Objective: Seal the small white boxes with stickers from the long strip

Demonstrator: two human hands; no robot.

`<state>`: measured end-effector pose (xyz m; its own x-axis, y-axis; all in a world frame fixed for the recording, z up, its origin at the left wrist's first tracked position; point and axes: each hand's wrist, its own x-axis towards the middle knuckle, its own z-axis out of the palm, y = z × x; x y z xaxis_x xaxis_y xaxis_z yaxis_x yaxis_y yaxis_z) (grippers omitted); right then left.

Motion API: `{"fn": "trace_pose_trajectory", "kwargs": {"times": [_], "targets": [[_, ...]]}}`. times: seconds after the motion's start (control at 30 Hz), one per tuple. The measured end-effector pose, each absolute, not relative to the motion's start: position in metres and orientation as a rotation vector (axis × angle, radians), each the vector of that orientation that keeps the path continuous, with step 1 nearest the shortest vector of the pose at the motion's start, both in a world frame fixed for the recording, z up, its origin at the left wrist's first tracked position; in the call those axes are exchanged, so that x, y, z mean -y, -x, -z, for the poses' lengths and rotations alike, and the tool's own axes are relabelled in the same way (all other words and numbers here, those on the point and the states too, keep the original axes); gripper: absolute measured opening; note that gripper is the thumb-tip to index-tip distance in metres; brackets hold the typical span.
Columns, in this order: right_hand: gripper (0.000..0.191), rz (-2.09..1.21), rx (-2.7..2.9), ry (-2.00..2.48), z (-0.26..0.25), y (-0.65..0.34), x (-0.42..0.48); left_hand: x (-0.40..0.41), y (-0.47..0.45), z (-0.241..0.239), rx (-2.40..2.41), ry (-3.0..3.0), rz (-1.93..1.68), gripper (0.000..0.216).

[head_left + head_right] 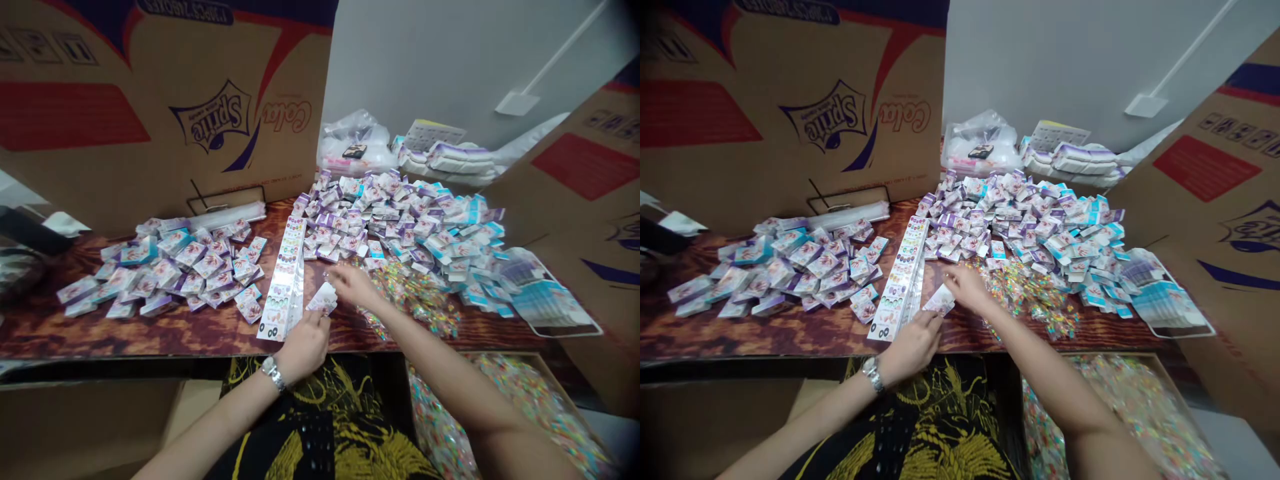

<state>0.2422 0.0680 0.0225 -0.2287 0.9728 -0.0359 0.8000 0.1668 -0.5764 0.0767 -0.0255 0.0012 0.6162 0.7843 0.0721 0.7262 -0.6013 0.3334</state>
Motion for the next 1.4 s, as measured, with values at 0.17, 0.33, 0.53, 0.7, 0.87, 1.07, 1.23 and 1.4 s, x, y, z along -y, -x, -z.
{"fn": "trace_pose_trajectory", "kwargs": {"times": [0.17, 0.33, 0.53, 0.7, 0.87, 1.07, 1.23, 1.4], "targets": [[0.021, -0.599, 2.196, 1.84, 0.025, -0.239, -0.006, 0.032, -0.087, 0.018, -1.212, -2.643, -0.134, 0.025], [0.024, -0.537, 2.09, 1.898, 0.04, -0.232, -0.001, 0.034, -0.089, 0.024, -1.205, -2.666, -0.124, 0.033], [0.014, -0.523, 1.897, 1.835, 0.031, -0.232, -0.01, 0.026, -0.084, 0.009, -1.355, -2.602, -0.213, 0.035], [0.012, -0.587, 1.772, 1.711, 0.009, -0.227, -0.008, 0.012, -0.081, -0.004, -1.55, -2.488, -0.55, 0.062], [0.013, -0.837, 1.749, 1.451, -0.022, -0.22, -0.002, 0.007, -0.074, -0.004, -1.506, -2.337, -0.691, 0.053], [0.023, -0.47, 1.98, 1.215, -0.048, -0.222, 0.003, 0.008, -0.06, -0.019, -1.47, -2.082, -0.947, 0.062], [0.022, -0.75, 1.961, 1.145, -0.057, -0.219, 0.0, 0.009, -0.055, -0.023, -1.374, -2.099, -1.011, 0.046], [0.022, -1.123, 1.608, 1.247, -0.064, -0.212, -0.012, 0.011, -0.053, -0.023, -1.354, -2.218, -0.945, 0.041]]}}
